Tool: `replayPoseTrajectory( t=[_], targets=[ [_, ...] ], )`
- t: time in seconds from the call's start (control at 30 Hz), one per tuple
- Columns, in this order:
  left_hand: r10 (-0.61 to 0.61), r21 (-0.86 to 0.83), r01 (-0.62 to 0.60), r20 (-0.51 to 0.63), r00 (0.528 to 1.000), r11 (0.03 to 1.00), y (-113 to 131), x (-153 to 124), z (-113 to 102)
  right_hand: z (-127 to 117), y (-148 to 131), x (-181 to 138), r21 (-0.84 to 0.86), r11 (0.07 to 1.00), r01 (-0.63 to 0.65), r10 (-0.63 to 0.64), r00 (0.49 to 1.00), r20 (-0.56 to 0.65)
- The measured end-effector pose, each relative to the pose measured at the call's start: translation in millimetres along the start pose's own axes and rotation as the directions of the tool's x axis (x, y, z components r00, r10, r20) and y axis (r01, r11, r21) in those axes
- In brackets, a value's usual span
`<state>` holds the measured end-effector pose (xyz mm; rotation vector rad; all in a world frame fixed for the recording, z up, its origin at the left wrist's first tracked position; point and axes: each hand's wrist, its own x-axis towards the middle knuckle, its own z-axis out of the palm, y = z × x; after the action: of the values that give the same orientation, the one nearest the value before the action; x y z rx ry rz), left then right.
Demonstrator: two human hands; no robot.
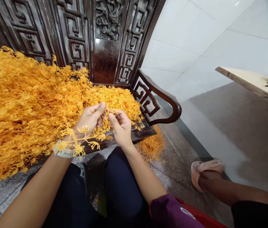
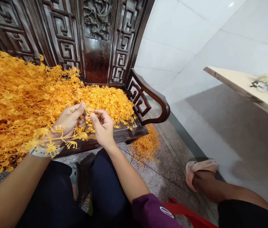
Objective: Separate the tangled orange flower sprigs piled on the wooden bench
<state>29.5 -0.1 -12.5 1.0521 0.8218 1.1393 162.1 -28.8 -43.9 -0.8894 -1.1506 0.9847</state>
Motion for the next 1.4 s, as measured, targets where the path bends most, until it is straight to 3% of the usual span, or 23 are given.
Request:
replayPoseTrajectory(
  t=[0.13,0.23,0.3,0.33,0.37,0.43,0.47,0.5,0.53,0.57,0.6,0.63,0.7,0.73,0.77,0.8,0.83,0.9,0.97,1.0,1.2,1.3,1.4],
  targets=[
    [-0.03,-0.139,0.023,-0.051,0.998,0.99,-0.6,-3.0,6.3,-4.8,-2.3,-4.9,-0.038,0.999,0.0,0.004,0.995,0.099],
    [-0.139,-0.321,0.11,-0.068,0.988,0.941,5.6,0.0,1.7,-4.0,-12.1,-10.9,-0.11,0.989,0.1,-0.078,0.979,0.187],
    [-0.15,-0.44,0.068,-0.154,0.977,0.895,14.4,6.5,-14.6,-0.5,-23.5,-19.4,-0.096,0.982,0.164,-0.119,0.922,0.368],
    [-0.131,-0.473,0.008,-0.227,0.965,0.881,19.7,10.4,-26.0,1.1,-29.6,-26.2,-0.043,0.987,0.154,-0.11,0.852,0.512],
    [-0.083,-0.469,-0.087,-0.33,0.94,0.879,25.0,14.1,-38.3,1.7,-35.4,-35.0,0.033,0.994,0.1,-0.096,0.732,0.675],
    [-0.026,-0.409,-0.176,-0.443,0.896,0.896,34.1,19.4,-60.0,-2.2,-44.8,-57.5,0.143,0.984,-0.103,-0.093,0.386,0.918],
    [-0.022,-0.402,-0.179,-0.448,0.894,0.898,37.3,20.5,-67.4,-7.1,-48.2,-69.7,0.133,0.973,-0.19,-0.087,0.232,0.969],
    [-0.029,-0.402,-0.163,-0.431,0.902,0.901,39.5,20.4,-71.9,-13.5,-50.7,-80.7,0.096,0.968,-0.232,-0.066,0.134,0.989],
    [-0.044,-0.411,-0.138,-0.404,0.914,0.901,40.9,19.2,-73.6,-20.6,-52.6,-88.9,0.058,0.971,-0.231,-0.035,0.102,0.994],
    [-0.061,-0.421,-0.11,-0.372,0.926,0.9,41.6,17.3,-73.1,-27.3,-53.7,-92.5,0.038,0.981,-0.19,-0.012,0.138,0.99],
    [-0.073,-0.426,-0.091,-0.351,0.933,0.9,41.8,15.0,-71.0,-32.6,-54.2,-90.4,0.04,0.995,-0.091,-0.016,0.251,0.968],
    [-0.081,-0.429,-0.078,-0.341,0.937,0.9,41.9,12.9,-68.2,-35.6,-53.9,-82.4,0.05,0.998,0.049,-0.066,0.399,0.915],
    [-0.091,-0.43,-0.072,-0.347,0.933,0.9,41.6,9.8,-63.0,-33.7,-50.1,-52.5,0.008,0.945,0.328,-0.232,0.652,0.722],
    [-0.092,-0.431,-0.074,-0.352,0.931,0.899,41.3,9.1,-61.3,-29.4,-46.6,-34.7,-0.02,0.936,0.352,-0.269,0.751,0.603],
    [-0.095,-0.432,-0.073,-0.355,0.93,0.899,40.9,8.8,-60.3,-24.1,-42.4,-18.1,-0.002,0.962,0.272,-0.236,0.841,0.487],
    [-0.1,-0.434,-0.069,-0.355,0.93,0.898,40.2,8.7,-59.8,-18.7,-37.9,-4.9,0.088,0.992,0.093,-0.12,0.91,0.397],
    [-0.108,-0.436,-0.058,-0.347,0.932,0.898,39.3,8.5,-59.4,-13.9,-33.5,3.8,0.239,0.96,-0.145,0.054,0.935,0.35],
    [-0.113,-0.429,-0.041,-0.329,0.937,0.903,37.3,7.2,-57.8,-7.7,-26.6,7.0,0.515,0.684,-0.517,0.371,0.854,0.365],
    [-0.102,-0.404,-0.036,-0.316,0.943,0.914,35.3,4.1,-53.6,-5.9,-23.0,-1.7,0.605,0.469,-0.643,0.485,0.76,0.432],
    [-0.096,-0.392,-0.036,-0.312,0.945,0.919,34.5,1.8,-50.2,-6.0,-22.3,-7.0,0.613,0.454,-0.647,0.494,0.755,0.431],
    [-0.186,-0.442,0.115,-0.121,0.975,0.889,31.8,-12.1,-16.0,-7.7,-20.7,-13.3,0.387,0.869,-0.307,0.32,0.947,0.032],
    [-0.201,-0.407,0.165,-0.046,0.978,0.898,30.1,-14.5,-1.3,-7.5,-19.1,-12.7,0.257,0.952,-0.165,0.186,0.981,-0.06],
    [-0.161,-0.399,0.138,-0.024,0.987,0.906,29.0,-14.8,5.9,-8.2,-20.1,-17.1,0.131,0.987,-0.096,0.097,0.995,0.001]
  ],
)
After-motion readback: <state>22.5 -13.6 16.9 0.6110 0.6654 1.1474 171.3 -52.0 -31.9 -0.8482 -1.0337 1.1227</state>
